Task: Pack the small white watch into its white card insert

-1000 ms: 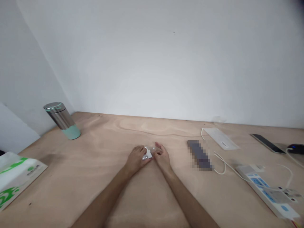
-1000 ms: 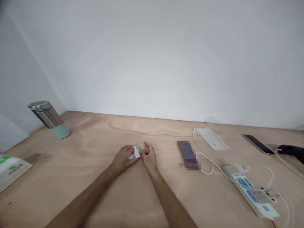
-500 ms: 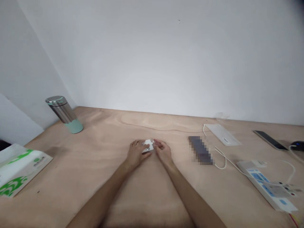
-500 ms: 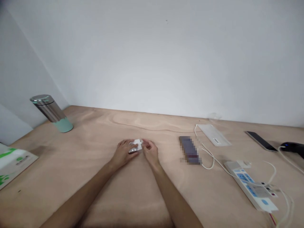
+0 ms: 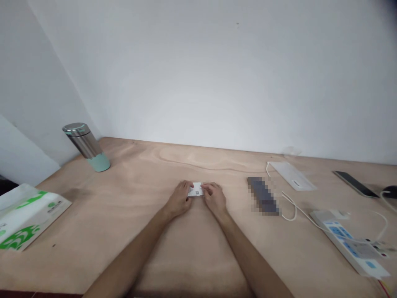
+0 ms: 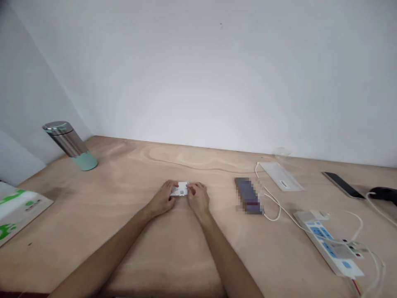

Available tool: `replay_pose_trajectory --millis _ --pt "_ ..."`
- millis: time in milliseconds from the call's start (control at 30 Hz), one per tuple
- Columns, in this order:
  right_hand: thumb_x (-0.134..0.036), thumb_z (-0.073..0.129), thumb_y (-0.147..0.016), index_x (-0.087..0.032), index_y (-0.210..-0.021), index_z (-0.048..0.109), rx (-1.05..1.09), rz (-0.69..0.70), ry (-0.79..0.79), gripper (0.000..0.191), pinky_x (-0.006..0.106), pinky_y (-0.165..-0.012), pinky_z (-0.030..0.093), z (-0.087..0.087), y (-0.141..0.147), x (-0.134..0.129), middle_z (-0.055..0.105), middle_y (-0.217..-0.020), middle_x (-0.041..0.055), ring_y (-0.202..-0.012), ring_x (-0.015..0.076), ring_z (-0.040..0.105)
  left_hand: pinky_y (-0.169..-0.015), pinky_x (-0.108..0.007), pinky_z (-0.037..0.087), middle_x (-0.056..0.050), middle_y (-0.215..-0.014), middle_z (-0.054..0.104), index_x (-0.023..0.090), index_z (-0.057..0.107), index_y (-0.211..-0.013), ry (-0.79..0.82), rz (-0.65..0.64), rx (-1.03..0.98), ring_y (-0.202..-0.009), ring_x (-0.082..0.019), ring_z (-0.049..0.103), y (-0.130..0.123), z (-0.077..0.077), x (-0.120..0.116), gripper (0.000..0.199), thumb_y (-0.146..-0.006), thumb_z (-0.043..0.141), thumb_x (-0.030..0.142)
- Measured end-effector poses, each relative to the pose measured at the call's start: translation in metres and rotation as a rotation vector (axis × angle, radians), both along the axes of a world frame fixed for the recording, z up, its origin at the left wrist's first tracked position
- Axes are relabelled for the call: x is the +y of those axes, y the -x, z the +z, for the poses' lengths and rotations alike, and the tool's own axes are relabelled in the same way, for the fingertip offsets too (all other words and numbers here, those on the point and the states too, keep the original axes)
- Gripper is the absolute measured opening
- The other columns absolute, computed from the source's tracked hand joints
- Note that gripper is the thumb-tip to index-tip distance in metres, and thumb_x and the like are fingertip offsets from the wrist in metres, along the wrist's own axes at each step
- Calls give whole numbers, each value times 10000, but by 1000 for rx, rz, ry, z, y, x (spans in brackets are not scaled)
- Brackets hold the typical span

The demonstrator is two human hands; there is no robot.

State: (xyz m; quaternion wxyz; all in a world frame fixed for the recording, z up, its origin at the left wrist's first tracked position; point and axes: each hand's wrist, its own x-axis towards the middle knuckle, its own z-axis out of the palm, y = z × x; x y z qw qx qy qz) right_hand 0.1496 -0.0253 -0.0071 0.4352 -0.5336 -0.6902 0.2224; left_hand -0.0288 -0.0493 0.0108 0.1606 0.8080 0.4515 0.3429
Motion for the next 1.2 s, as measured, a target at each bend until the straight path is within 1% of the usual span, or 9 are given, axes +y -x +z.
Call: replay_pose_trajectory --millis 167,300,400,533,667,833,933,1067,1200 --pt "24 441 -679 -219 -905 718 -141 141 -95 432 406 -988 370 -8 -12 9 681 -1064 47 -1065 207 536 -867 -370 439 -64 -1000 503 197 447 -957 35 -6 -69 -966 -214 488 2 -2 2 389 -618 442 5" --pt "25 464 -624 -215 -1024 689 -138 247 -125 518 412 -1008 365 -10 -20 13 631 -1188 61 -1150 211 497 -830 -346 460 -73 -1047 503 196 440 -942 47 50 -228 -1006 -208 502 3 -8 7 364 -634 437 3" --pt "-46 532 -678 -224 -1083 659 -120 261 -151 460 412 -993 378 -7 -20 12 626 -1190 63 -1127 218 512 -824 -338 475 -89 -1131 500 193 452 -970 86 92 -391 -1030 -201 530 5 -14 12 324 -684 474 42" --pt "-94 521 -758 -234 -1079 652 -129 225 -171 374 400 -959 393 -3 -17 10 659 -1119 51 -1056 211 548 -836 -340 487 -101 -1188 492 184 460 -991 172 134 -597 -937 -163 590 6 -18 16 292 -721 558 130" --pt "-137 508 -806 -233 -1066 646 -128 194 -172 310 393 -942 399 -1 -16 8 668 -1079 52 -1026 213 553 -865 -347 486 -92 -1171 495 185 463 -963 206 185 -722 -933 -155 598 5 -16 16 282 -733 618 236" --pt "-255 506 -853 -198 -972 644 -81 114 -128 190 373 -880 428 4 -14 5 661 -987 87 -975 230 549 -807 -314 506 -83 -1192 515 197 410 -880 284 171 -845 -883 -145 638 3 -9 15 244 -734 599 246" --pt "-326 516 -854 -188 -886 643 3 106 -75 190 346 -831 446 8 -13 5 652 -946 84 -902 215 565 -808 -316 507 -65 -1134 565 200 410 -857 278 131 -812 -903 -152 636 3 -7 14 212 -736 579 241" --pt "-372 541 -816 -177 -857 640 152 74 65 222 295 -703 473 8 -14 5 644 -895 62 -768 183 579 -901 -350 463 -49 -1026 599 190 510 -925 132 173 -525 -970 -171 593 2 -6 13 215 -732 599 219" --pt "-392 573 -773 -177 -1002 589 257 1 185 315 268 -603 467 5 -15 6 622 -770 15 -638 157 561 -931 -386 435 -59 -1042 598 186 535 -1028 46 240 -297 -1005 -204 558 2 -6 11 342 -697 619 173"
